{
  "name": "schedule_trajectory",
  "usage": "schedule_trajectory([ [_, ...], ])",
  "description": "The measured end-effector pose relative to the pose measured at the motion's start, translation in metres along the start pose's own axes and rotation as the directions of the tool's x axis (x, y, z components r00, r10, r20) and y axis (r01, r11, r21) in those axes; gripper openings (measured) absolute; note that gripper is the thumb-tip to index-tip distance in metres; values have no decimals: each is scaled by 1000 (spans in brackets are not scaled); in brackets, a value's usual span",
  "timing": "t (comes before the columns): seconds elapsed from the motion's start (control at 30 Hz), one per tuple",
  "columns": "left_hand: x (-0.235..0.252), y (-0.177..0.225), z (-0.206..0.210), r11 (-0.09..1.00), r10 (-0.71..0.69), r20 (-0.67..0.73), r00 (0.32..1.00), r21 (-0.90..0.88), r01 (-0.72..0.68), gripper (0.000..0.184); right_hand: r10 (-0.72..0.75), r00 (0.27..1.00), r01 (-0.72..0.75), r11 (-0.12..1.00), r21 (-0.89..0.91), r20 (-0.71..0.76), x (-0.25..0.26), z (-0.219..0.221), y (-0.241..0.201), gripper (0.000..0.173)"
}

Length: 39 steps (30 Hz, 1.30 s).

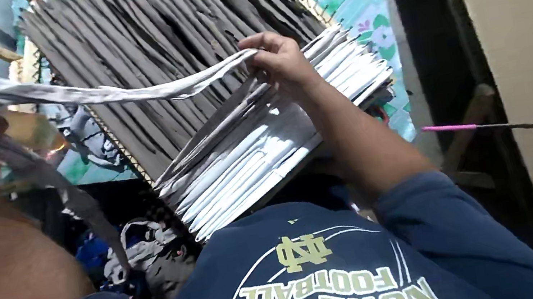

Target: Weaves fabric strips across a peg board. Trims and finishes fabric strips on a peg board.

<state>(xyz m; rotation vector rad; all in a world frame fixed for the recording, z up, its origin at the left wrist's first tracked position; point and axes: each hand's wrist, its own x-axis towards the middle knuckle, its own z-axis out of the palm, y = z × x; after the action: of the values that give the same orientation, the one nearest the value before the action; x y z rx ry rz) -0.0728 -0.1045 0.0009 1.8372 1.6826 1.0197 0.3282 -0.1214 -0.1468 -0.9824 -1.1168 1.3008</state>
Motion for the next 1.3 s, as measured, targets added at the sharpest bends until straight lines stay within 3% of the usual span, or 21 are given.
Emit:
schedule_trajectory([
  [0.1, 23, 16, 50, 968, 231, 160, 960, 63, -244, 22, 86, 994, -86, 996, 7, -63, 12, -27, -24, 32],
  [0.23, 8, 92, 128, 937, 269, 347, 898, 121, -327, 25, 76, 977, -70, 997, 38, -200, 22, -66, -55, 31],
  [0.4, -4, 79, 186, 922, 278, 518, 809, 94, -377, 22, 74, 967, -47, 992, 116, -243, 24, -106, -77, 24],
  [0.53, -15, 17, 173, 975, 99, 555, 826, 112, -192, 21, 63, 970, -16, 980, 197, -235, 24, -123, -72, 26],
  [0.7, -31, -44, 110, 981, -186, 409, 893, 121, 149, 18, 90, 971, -31, 966, 257, -221, 24, -130, -59, 23],
  [0.8, -24, -47, 87, 993, -83, 356, 931, -53, 109, 17, 87, 976, -43, 975, 217, -198, 25, -136, -56, 24],
  [0.9, -13, -14, 94, 975, 73, 370, 926, -221, 11, 12, 98, 967, -55, 982, 182, -235, 28, -144, -52, 24],
  [1.07, -10, 44, 131, 985, 167, 426, 889, -114, -130, 14, 99, 922, -149, 983, -108, -374, 28, -162, -45, 33],
  [1.17, -8, 37, 144, 987, 160, 468, 869, -75, -141, 13, 72, 901, -204, 941, -270, -428, 28, -167, -36, 29],
  [1.3, -11, 17, 143, 997, 73, 471, 879, -57, -53, 11, 36, 911, -228, 874, -429, -411, 37, -172, -24, 28],
])
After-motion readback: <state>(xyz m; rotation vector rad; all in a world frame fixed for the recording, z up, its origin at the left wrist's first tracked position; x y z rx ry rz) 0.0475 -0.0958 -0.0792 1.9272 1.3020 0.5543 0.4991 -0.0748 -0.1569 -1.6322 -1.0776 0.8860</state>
